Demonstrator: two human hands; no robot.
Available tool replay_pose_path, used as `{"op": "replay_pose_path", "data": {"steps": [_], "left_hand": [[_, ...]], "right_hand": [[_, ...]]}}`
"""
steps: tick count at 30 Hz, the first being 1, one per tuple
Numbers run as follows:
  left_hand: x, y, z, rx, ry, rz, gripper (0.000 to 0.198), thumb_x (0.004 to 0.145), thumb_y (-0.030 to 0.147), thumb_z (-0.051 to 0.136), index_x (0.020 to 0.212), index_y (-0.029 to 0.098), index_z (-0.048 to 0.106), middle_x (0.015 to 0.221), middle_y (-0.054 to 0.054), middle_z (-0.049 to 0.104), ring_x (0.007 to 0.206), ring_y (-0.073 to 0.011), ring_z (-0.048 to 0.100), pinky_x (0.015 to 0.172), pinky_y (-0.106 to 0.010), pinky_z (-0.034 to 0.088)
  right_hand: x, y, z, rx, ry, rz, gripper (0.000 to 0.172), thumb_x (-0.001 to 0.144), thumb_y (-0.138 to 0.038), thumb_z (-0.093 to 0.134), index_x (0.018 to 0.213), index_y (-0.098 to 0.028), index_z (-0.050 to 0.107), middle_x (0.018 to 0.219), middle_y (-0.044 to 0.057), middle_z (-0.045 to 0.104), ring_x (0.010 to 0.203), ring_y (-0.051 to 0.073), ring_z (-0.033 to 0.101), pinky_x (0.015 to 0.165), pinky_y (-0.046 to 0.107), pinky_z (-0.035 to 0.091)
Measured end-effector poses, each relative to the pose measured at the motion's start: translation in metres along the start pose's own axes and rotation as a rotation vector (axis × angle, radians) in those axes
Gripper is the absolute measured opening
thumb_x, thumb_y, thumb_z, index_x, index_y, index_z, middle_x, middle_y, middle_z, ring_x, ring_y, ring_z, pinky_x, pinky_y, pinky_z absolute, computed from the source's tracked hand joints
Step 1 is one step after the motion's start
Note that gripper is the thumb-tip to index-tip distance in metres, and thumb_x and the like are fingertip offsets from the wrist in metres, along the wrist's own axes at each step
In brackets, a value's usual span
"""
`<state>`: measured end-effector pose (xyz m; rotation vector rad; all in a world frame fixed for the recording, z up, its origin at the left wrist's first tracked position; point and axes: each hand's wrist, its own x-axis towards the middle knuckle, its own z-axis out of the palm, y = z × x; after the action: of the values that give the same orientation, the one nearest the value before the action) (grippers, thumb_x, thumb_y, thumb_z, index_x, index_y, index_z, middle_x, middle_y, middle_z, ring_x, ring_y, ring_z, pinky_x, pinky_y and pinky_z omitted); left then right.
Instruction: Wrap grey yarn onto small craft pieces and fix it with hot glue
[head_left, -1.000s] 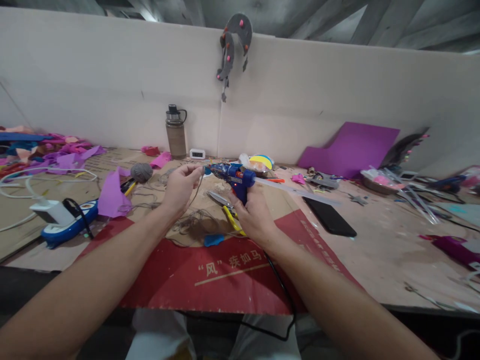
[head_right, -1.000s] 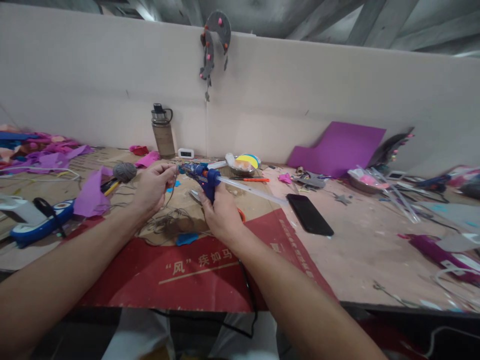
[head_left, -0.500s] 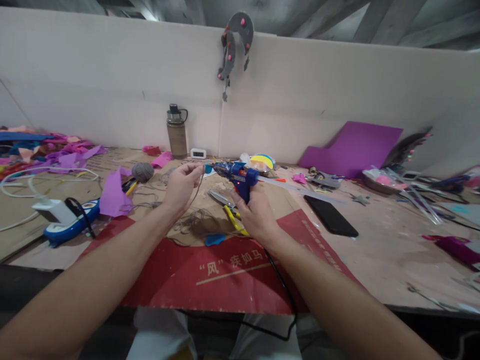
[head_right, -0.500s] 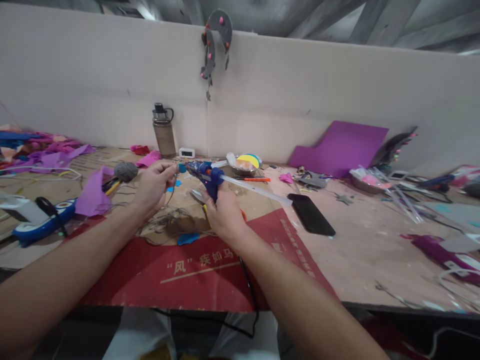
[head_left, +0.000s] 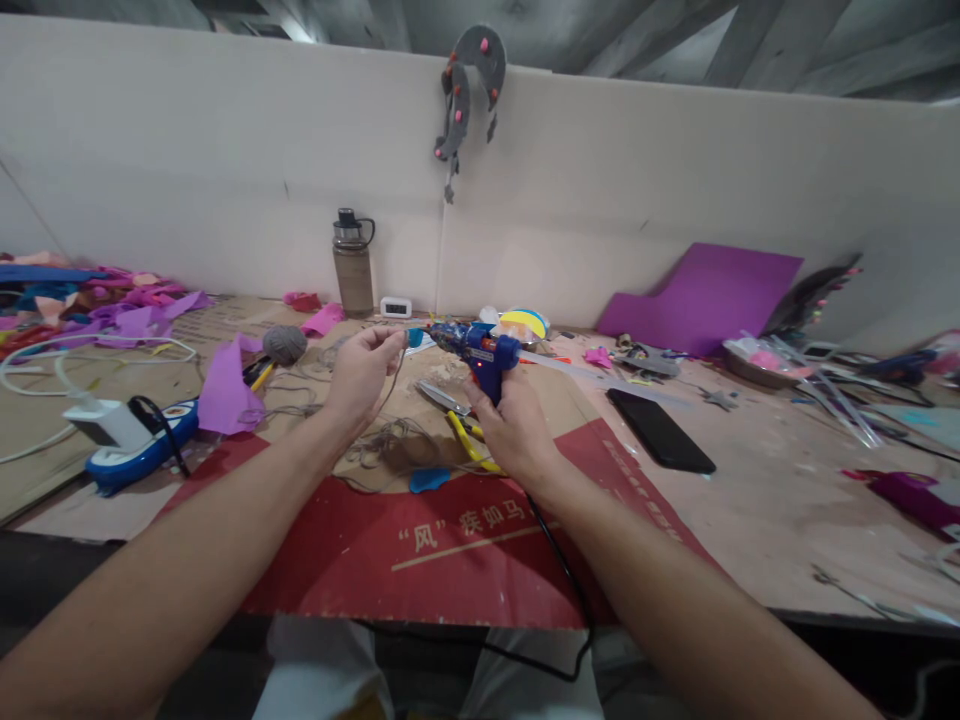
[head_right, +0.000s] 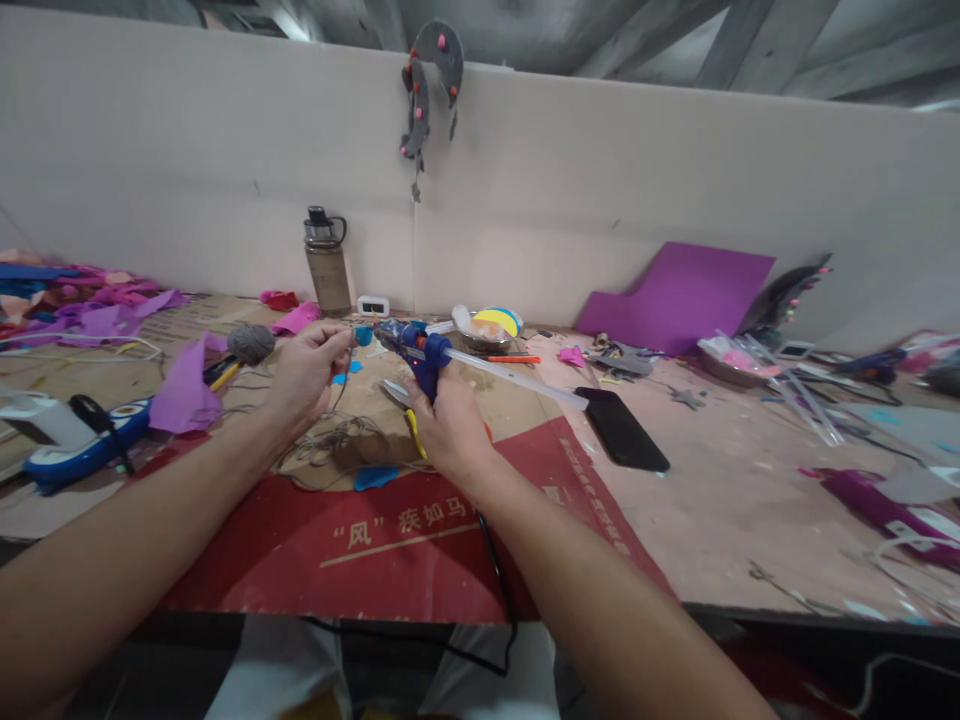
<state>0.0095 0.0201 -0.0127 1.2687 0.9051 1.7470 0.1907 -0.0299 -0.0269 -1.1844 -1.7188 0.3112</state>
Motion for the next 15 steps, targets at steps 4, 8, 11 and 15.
{"op": "replay_pose_path", "data": {"steps": [4, 8, 11, 15], "left_hand": [[0.001, -0.001, -0.001, -0.009, 0.01, -0.01, 0.016, 0.067, 0.028, 0.073, 0.069, 0.016, 0.064, 0.054, 0.004, 0.047, 0.048, -0.0071, 0.036, 0.046, -0.023, 0.025], [0.002, 0.0, -0.001, -0.024, 0.019, -0.029, 0.016, 0.066, 0.027, 0.074, 0.071, 0.016, 0.064, 0.054, 0.004, 0.048, 0.048, -0.0069, 0.036, 0.046, -0.023, 0.025], [0.002, 0.001, 0.0, -0.033, 0.012, -0.029, 0.016, 0.066, 0.027, 0.073, 0.067, 0.016, 0.062, 0.053, 0.004, 0.046, 0.047, -0.0067, 0.035, 0.046, -0.022, 0.024], [0.002, 0.0, -0.001, -0.023, -0.012, -0.042, 0.017, 0.068, 0.029, 0.071, 0.066, 0.016, 0.06, 0.053, 0.004, 0.046, 0.048, -0.007, 0.035, 0.046, -0.022, 0.023]], "right_hand": [[0.0, 0.0, -0.001, 0.024, 0.016, -0.024, 0.024, 0.086, -0.034, 0.05, 0.105, -0.019, 0.056, 0.1, 0.013, 0.066, 0.09, 0.028, 0.062, 0.081, 0.043, 0.049], [0.0, 0.001, -0.002, 0.063, 0.026, -0.019, 0.024, 0.087, -0.035, 0.05, 0.104, -0.019, 0.056, 0.099, 0.012, 0.066, 0.089, 0.026, 0.061, 0.083, 0.043, 0.049], [0.004, 0.004, -0.005, 0.114, 0.059, -0.02, 0.025, 0.087, -0.037, 0.05, 0.104, -0.019, 0.055, 0.1, 0.01, 0.066, 0.092, 0.025, 0.061, 0.085, 0.042, 0.049], [0.023, 0.014, -0.012, 0.217, 0.027, 0.155, 0.024, 0.084, -0.035, 0.053, 0.101, -0.018, 0.054, 0.083, 0.004, 0.064, 0.07, 0.019, 0.06, 0.068, 0.035, 0.052]]}}
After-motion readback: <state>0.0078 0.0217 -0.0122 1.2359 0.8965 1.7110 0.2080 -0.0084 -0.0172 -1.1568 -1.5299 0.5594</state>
